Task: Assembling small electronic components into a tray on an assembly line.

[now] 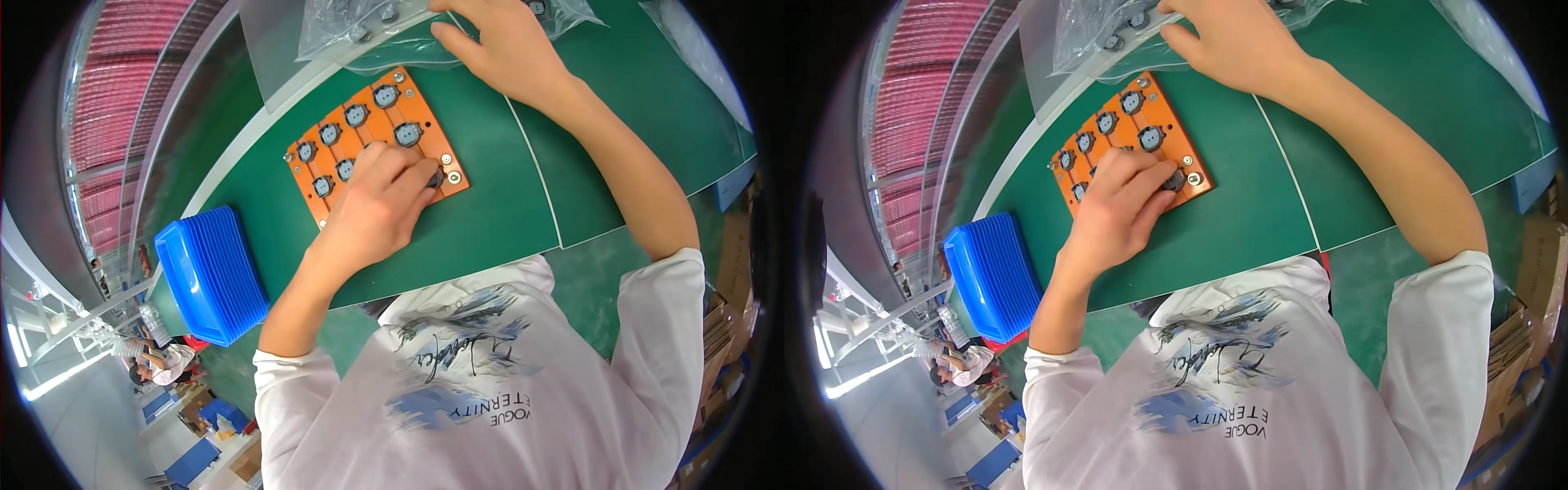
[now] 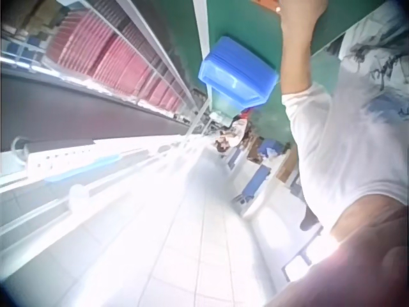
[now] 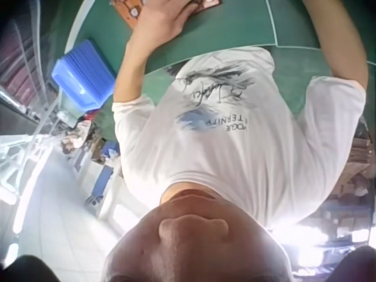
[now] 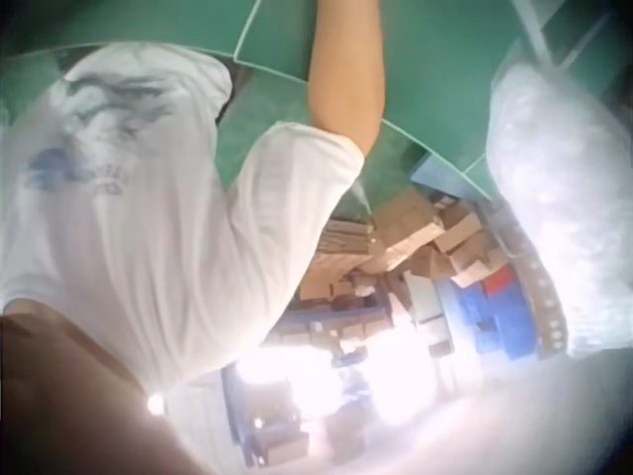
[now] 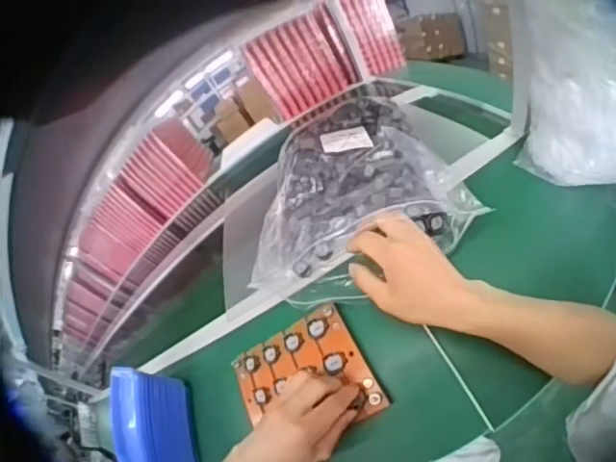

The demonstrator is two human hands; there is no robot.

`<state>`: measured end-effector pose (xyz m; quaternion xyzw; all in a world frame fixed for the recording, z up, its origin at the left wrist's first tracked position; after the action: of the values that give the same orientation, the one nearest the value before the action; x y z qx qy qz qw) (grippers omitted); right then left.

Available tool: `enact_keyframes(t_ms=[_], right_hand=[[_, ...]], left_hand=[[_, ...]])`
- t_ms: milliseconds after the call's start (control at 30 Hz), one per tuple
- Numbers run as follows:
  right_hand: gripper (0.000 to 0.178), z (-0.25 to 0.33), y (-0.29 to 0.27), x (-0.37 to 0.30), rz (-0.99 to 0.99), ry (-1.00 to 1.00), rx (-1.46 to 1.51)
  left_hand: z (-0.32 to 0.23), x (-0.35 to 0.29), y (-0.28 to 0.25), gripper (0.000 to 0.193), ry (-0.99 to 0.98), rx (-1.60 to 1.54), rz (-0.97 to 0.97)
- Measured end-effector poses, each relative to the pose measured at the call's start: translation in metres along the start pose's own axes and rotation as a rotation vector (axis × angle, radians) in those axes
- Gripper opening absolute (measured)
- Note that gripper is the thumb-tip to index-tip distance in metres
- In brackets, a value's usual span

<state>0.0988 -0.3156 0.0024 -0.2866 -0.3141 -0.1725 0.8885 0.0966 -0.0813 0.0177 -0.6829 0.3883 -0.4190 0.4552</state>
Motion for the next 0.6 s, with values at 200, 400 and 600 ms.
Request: enact_keyframes(t_ms=[200,400,600], right_hand=[[0.031,0.01,-0.001,-0.007,0.173,0.045,0.098],[0.026,0.019,0.012,-0.017,0.348,0.155,0.096],[0.061,0.071,0.013,-0.088,0.441,0.253,-0.262]], left_hand=[[0.0,0.0,0.003,0.03,0.087,0.044,-0.001],[0.003,-0.01,0.009,0.034,0.026,0.006,0.01],[0.016,-0.08,-0.023,0.07,-0.622,0.119,-0.278]])
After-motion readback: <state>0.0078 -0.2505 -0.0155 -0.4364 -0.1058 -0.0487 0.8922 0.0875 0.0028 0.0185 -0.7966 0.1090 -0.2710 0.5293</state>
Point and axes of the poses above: each hand's wrist, its own x-axis towards the middle knuckle, its own y-axis out of the palm, z = x × y, the point moved 2 cm from there along x, towards the middle knuckle, and after that the axes turned 15 degrees about x, right-handed, at the moved point
